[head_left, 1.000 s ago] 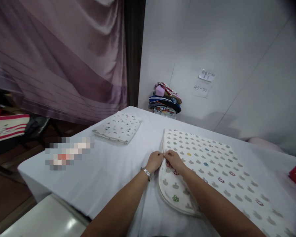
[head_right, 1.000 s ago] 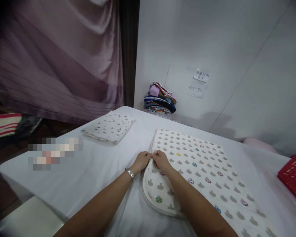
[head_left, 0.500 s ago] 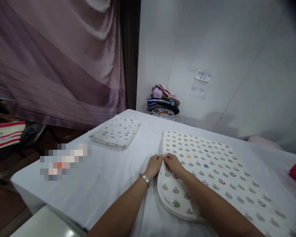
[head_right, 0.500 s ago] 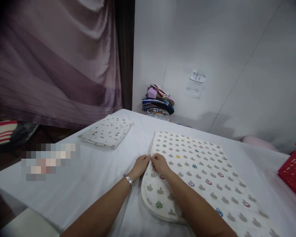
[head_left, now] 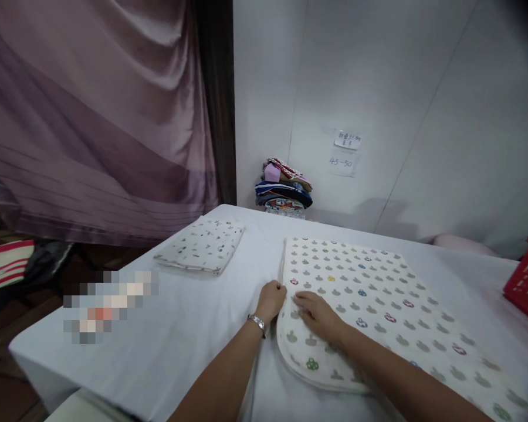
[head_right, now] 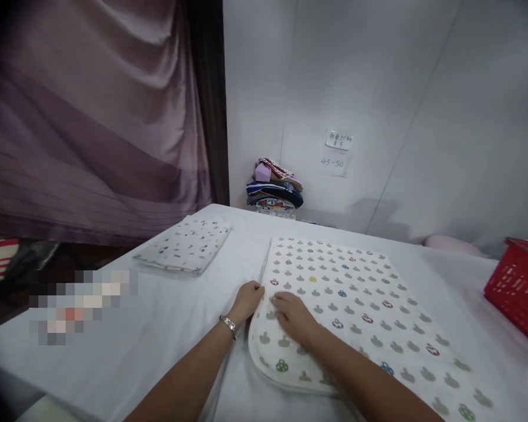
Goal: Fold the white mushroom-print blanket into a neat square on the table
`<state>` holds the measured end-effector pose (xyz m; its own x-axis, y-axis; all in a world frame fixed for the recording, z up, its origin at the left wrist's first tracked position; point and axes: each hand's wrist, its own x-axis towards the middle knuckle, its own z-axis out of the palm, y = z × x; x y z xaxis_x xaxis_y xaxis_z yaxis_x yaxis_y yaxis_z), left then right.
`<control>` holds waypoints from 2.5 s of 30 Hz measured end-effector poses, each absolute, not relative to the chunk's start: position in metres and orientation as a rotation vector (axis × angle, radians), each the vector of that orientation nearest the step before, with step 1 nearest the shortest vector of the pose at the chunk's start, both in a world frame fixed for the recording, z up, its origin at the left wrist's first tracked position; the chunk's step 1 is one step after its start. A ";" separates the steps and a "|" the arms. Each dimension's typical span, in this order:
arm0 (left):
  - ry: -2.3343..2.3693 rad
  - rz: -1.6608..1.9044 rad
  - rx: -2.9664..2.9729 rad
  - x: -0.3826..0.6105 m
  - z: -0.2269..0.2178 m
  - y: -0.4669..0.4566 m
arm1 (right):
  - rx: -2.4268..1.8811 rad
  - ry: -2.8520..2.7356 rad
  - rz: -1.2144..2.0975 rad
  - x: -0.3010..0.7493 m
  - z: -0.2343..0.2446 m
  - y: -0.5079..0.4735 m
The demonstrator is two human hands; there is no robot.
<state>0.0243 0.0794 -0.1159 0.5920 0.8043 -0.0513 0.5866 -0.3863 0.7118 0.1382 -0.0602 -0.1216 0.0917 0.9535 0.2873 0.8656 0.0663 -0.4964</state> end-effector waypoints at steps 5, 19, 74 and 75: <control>1.128 0.388 2.197 0.022 -0.112 0.076 | -1.960 -1.677 -0.029 0.153 -0.111 -0.058; 1.124 0.321 2.278 0.023 -0.113 0.077 | -2.402 -1.727 0.217 0.172 -0.120 -0.021; 0.959 0.077 1.992 0.023 -0.117 0.093 | -2.541 -1.490 0.467 0.056 -0.083 -0.036; 0.967 0.067 1.992 0.024 -0.117 0.093 | -2.530 -1.488 0.471 0.055 -0.083 -0.037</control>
<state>0.0240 0.0935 -0.1165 0.6933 0.6528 -0.3053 0.6042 -0.2955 0.7400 0.0551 -0.0368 -0.0830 0.4525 0.8726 -0.1839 0.8193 -0.4882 -0.3006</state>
